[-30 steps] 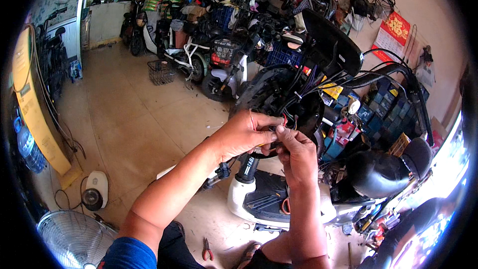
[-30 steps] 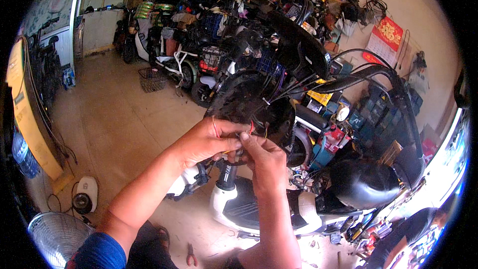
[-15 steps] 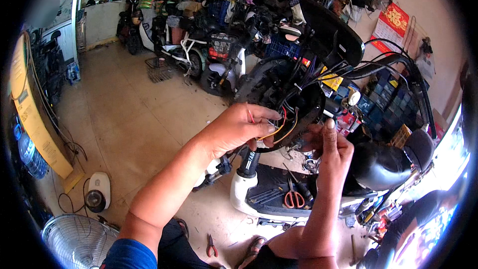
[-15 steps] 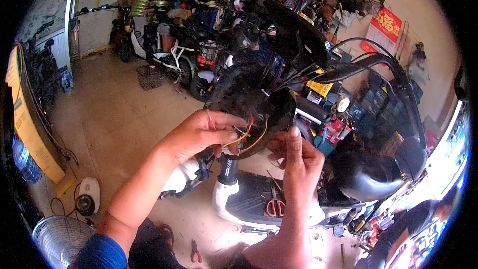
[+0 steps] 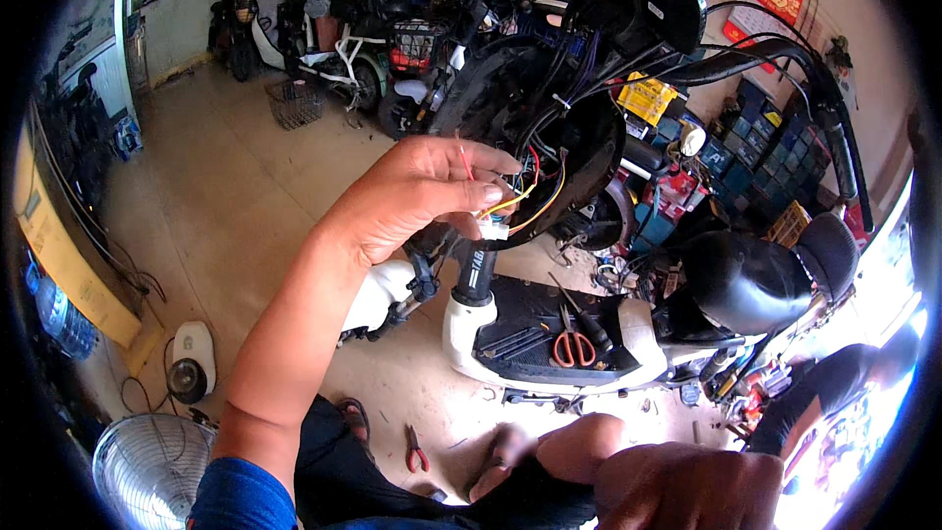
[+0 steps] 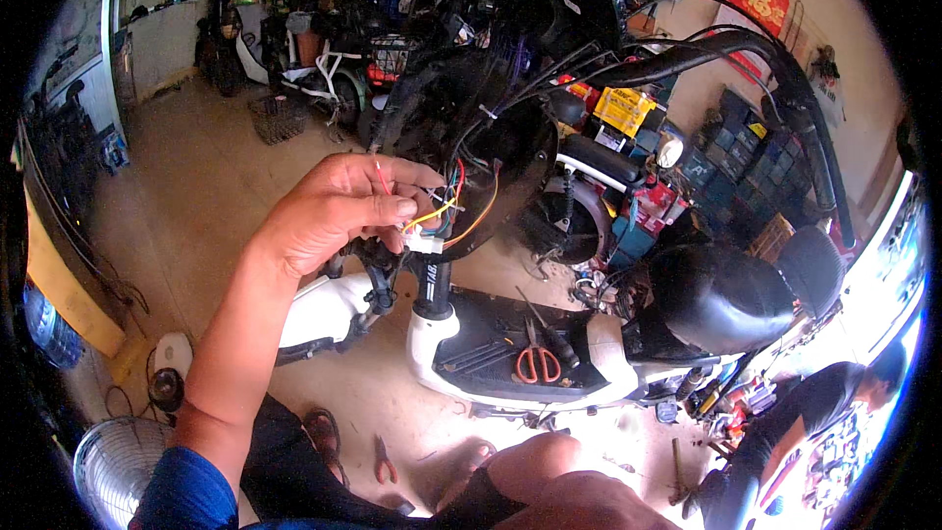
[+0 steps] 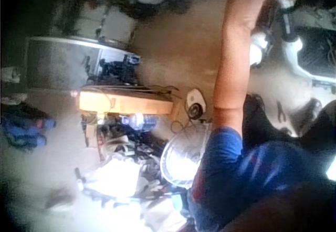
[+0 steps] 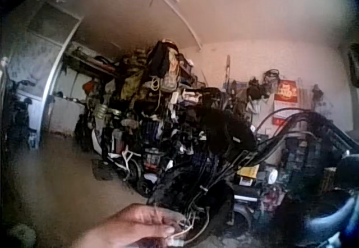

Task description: The person works on the electrical system of a white electric scooter in a cluttered workshop. They strip wire ends, insert a key into the ignition, and connect various colored wires to the handlebar assembly.

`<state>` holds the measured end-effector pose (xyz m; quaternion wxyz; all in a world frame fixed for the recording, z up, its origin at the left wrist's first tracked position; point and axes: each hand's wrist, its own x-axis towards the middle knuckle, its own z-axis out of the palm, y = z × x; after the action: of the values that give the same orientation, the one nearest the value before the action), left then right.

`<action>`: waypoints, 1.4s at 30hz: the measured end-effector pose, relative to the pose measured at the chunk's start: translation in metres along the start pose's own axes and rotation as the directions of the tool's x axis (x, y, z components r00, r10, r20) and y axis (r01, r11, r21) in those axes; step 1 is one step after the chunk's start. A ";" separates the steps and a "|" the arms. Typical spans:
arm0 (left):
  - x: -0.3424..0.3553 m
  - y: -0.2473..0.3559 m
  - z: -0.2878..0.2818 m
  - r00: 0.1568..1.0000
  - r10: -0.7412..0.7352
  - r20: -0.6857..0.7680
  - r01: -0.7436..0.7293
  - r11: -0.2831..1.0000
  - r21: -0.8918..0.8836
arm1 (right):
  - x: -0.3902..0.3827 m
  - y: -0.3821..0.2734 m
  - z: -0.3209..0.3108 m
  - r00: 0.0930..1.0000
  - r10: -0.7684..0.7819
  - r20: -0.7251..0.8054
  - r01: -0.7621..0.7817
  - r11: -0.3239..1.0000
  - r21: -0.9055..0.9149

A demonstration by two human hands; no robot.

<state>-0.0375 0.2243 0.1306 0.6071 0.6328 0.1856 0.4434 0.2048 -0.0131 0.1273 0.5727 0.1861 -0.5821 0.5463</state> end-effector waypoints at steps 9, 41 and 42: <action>-0.006 0.009 0.000 0.992 0.011 -0.125 0.004 0.992 0.127 | 0.007 0.000 0.000 0.999 0.026 0.021 -0.024 0.998 -0.061; 0.005 -0.020 0.008 0.761 0.522 -0.384 -0.184 0.742 0.644 | 0.059 0.074 -0.155 0.815 -0.190 -0.547 -0.536 0.108 -0.837; 0.007 -0.025 0.006 0.680 0.642 -0.354 -0.144 0.590 0.795 | 0.060 0.060 -0.151 0.780 -0.168 -0.603 -0.589 0.129 -0.798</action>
<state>-0.0215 0.2304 0.1105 0.0954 0.6610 0.3719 0.6447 0.2082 0.1600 0.1160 0.6037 -0.4888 -0.6126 0.1460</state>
